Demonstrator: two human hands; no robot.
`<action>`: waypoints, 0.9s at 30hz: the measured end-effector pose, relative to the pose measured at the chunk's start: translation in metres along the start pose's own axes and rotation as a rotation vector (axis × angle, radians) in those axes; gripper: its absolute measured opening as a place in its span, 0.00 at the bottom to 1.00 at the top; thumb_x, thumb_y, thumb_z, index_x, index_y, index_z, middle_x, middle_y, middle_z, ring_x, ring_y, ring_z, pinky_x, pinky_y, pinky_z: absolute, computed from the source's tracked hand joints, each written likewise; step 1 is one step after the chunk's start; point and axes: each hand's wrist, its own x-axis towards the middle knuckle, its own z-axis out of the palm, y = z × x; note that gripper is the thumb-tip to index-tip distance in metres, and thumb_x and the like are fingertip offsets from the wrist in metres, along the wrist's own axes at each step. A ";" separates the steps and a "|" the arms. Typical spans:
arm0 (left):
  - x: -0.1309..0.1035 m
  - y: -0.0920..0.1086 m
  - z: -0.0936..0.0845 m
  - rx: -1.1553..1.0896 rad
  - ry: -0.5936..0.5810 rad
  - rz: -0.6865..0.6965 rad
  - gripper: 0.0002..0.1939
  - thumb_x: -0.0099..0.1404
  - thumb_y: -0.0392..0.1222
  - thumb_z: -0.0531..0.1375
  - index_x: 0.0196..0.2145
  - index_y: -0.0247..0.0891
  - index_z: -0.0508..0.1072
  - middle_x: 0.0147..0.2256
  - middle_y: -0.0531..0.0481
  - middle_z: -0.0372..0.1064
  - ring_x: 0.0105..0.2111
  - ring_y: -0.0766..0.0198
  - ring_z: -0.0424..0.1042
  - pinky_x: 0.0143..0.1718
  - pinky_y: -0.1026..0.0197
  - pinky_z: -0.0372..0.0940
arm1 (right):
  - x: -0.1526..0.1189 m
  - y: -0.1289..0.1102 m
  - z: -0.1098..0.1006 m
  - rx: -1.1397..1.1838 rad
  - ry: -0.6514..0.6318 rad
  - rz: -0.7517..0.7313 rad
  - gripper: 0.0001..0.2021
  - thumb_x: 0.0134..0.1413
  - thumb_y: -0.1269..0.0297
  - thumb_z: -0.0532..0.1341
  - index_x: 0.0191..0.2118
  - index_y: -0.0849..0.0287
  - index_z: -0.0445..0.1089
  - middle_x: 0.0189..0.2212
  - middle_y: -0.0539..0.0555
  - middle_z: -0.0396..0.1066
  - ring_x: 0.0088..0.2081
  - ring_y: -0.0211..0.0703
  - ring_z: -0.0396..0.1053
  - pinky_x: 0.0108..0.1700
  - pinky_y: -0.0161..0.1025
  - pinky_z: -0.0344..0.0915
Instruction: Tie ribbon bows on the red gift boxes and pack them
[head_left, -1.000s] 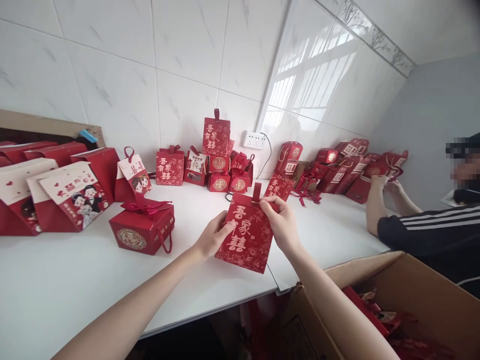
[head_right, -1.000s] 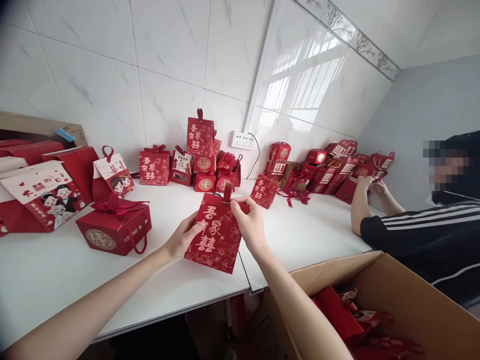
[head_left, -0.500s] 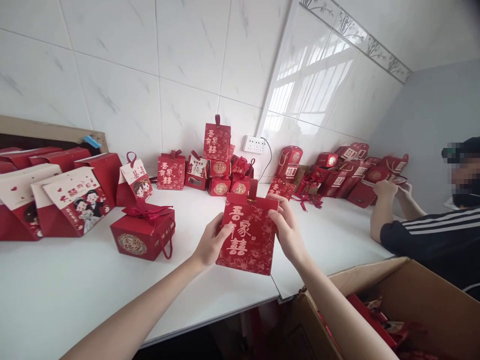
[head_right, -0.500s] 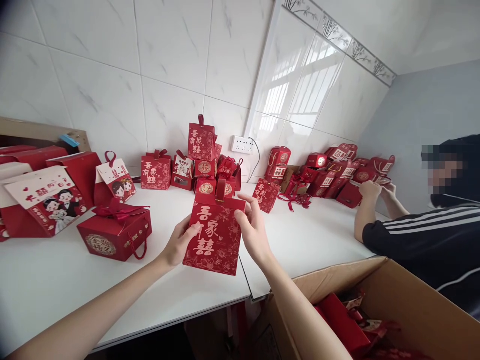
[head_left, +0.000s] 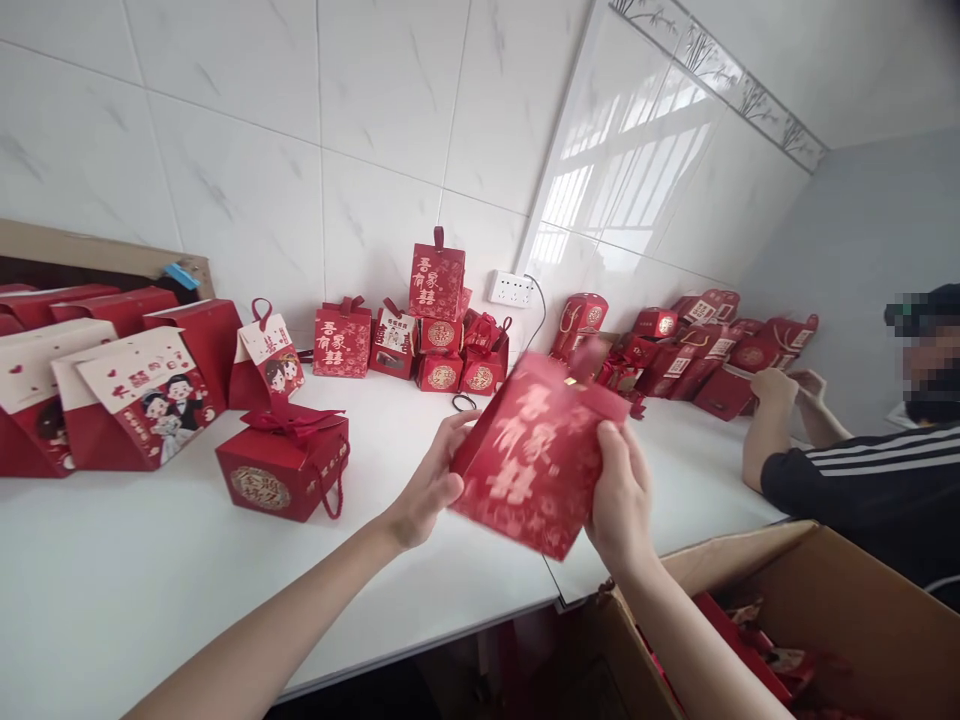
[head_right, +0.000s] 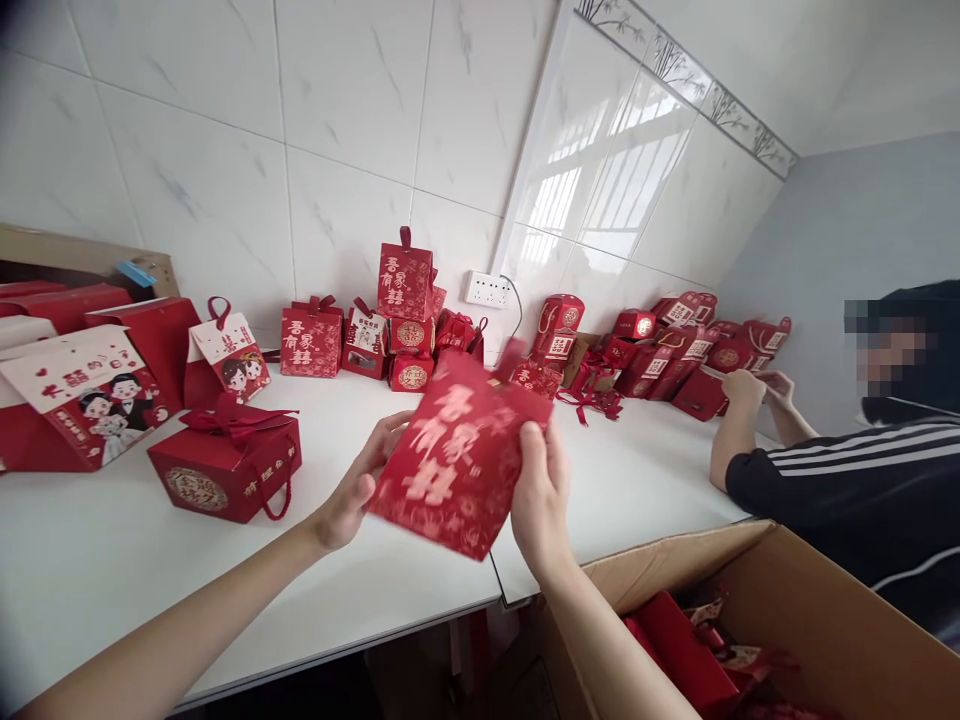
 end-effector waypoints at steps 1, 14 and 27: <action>0.000 -0.001 0.000 0.045 0.000 0.011 0.39 0.53 0.64 0.58 0.56 0.44 0.53 0.53 0.40 0.61 0.51 0.49 0.63 0.50 0.50 0.61 | 0.001 0.005 0.000 0.035 0.095 0.021 0.14 0.57 0.51 0.51 0.41 0.55 0.64 0.34 0.52 0.70 0.31 0.41 0.68 0.30 0.35 0.66; 0.004 0.001 0.002 0.144 0.347 0.050 0.25 0.57 0.60 0.58 0.44 0.38 0.67 0.28 0.51 0.66 0.27 0.63 0.67 0.27 0.62 0.64 | -0.003 0.039 -0.008 0.316 -0.339 0.775 0.10 0.51 0.57 0.58 0.34 0.59 0.68 0.26 0.52 0.73 0.25 0.38 0.71 0.22 0.32 0.69; -0.002 -0.003 0.012 0.167 0.174 -0.069 0.24 0.55 0.62 0.57 0.33 0.35 0.71 0.26 0.48 0.69 0.24 0.64 0.66 0.26 0.61 0.65 | -0.013 0.012 -0.049 0.403 -0.266 1.051 0.09 0.53 0.62 0.57 0.33 0.61 0.71 0.21 0.50 0.72 0.21 0.33 0.71 0.18 0.23 0.67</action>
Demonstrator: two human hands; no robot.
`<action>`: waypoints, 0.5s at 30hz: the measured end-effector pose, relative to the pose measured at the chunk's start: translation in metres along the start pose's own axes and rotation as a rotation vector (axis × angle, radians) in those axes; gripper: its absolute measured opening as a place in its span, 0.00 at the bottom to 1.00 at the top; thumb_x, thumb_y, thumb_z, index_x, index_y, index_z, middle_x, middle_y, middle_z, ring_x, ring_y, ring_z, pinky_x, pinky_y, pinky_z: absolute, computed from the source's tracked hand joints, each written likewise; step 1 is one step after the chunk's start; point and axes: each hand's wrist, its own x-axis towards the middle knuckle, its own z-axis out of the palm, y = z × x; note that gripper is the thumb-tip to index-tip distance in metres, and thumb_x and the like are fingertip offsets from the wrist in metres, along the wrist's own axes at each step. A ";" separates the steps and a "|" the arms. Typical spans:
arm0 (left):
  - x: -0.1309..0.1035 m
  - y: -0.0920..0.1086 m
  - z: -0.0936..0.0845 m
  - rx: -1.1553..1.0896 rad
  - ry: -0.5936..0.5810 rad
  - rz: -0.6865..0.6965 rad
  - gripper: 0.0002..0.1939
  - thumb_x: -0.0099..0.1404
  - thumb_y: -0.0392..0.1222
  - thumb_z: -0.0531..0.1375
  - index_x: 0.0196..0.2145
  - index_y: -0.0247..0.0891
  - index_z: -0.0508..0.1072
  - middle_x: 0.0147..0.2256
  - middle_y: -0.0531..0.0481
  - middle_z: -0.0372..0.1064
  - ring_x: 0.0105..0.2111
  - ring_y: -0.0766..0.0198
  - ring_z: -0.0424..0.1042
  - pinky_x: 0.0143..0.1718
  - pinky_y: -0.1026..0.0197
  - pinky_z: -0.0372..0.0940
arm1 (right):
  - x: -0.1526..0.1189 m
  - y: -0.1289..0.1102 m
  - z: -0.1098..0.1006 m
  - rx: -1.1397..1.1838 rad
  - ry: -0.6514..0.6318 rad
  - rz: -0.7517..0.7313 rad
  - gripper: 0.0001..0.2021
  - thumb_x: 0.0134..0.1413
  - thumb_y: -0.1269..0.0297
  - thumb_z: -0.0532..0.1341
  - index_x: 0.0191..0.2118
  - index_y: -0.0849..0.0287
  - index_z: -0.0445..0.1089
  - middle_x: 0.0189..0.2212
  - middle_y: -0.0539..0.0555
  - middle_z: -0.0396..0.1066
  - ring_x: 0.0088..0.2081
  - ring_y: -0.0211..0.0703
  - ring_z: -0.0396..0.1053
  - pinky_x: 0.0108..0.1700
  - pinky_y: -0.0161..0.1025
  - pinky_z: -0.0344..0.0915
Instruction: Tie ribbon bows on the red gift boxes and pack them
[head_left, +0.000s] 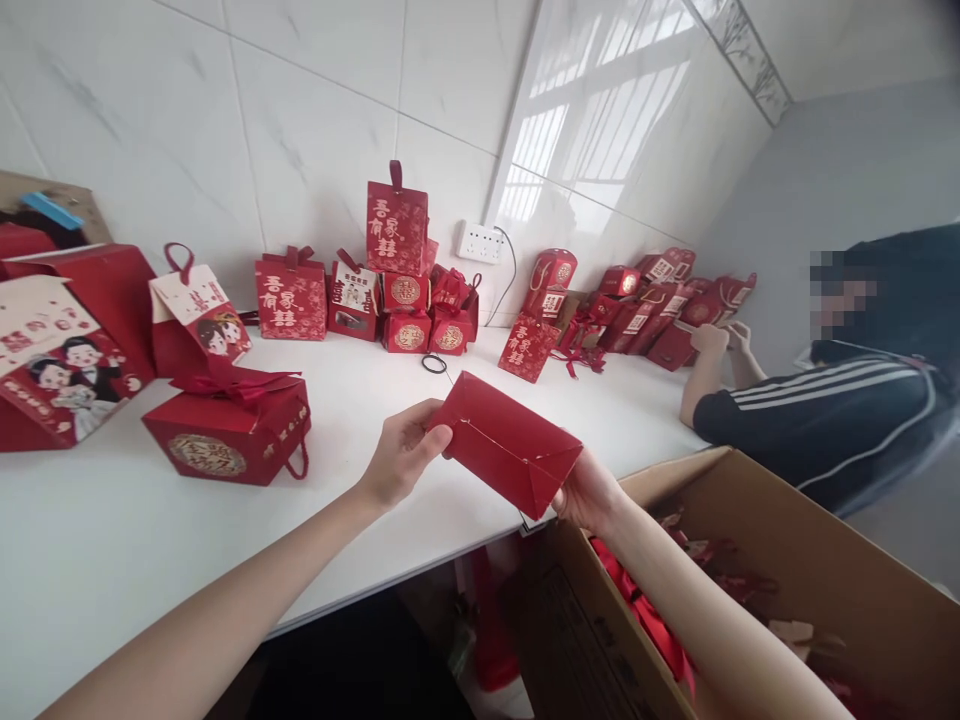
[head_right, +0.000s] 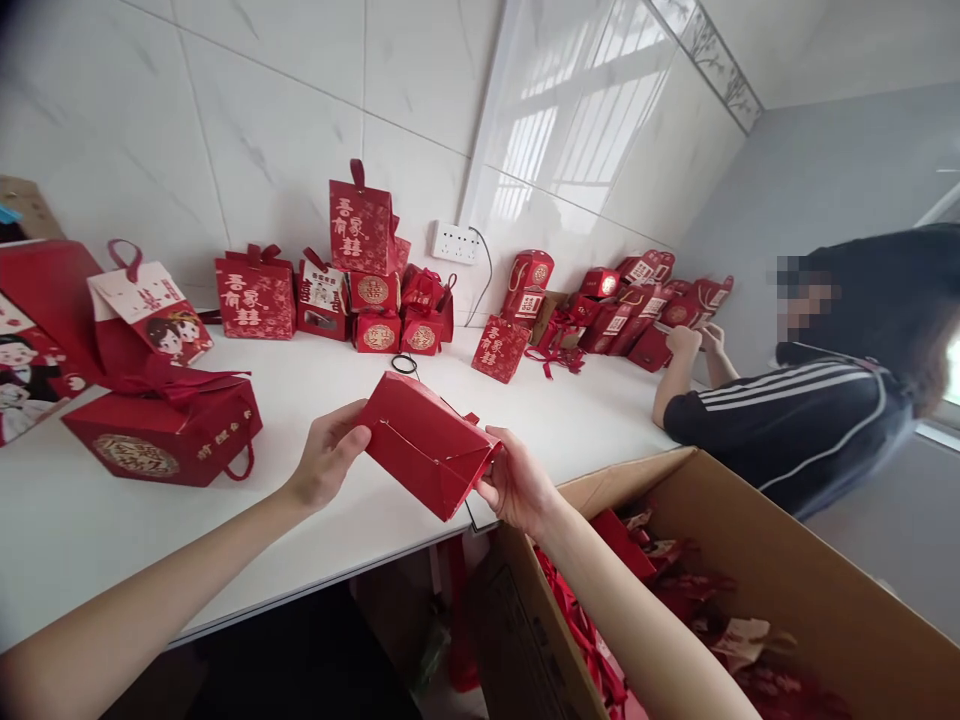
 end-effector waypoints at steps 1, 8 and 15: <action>-0.001 0.000 0.002 0.005 -0.016 -0.001 0.25 0.55 0.62 0.58 0.33 0.35 0.71 0.26 0.48 0.69 0.24 0.64 0.66 0.25 0.61 0.65 | -0.003 0.000 -0.002 -0.007 0.002 0.006 0.09 0.53 0.62 0.56 0.33 0.62 0.71 0.22 0.50 0.73 0.21 0.33 0.71 0.18 0.23 0.67; -0.006 -0.011 0.005 -0.015 -0.190 -0.013 0.24 0.58 0.60 0.57 0.38 0.34 0.72 0.27 0.46 0.71 0.25 0.62 0.69 0.27 0.60 0.66 | -0.024 0.001 -0.018 0.003 0.079 -0.026 0.10 0.53 0.63 0.55 0.35 0.61 0.70 0.22 0.49 0.72 0.18 0.31 0.69 0.15 0.23 0.65; 0.001 -0.037 0.001 0.248 -0.083 -0.148 0.20 0.61 0.55 0.52 0.29 0.36 0.72 0.20 0.50 0.67 0.24 0.62 0.68 0.32 0.59 0.63 | -0.091 -0.032 -0.085 -0.356 0.513 -0.696 0.12 0.45 0.57 0.62 0.35 0.56 0.67 0.26 0.48 0.72 0.25 0.39 0.72 0.27 0.37 0.71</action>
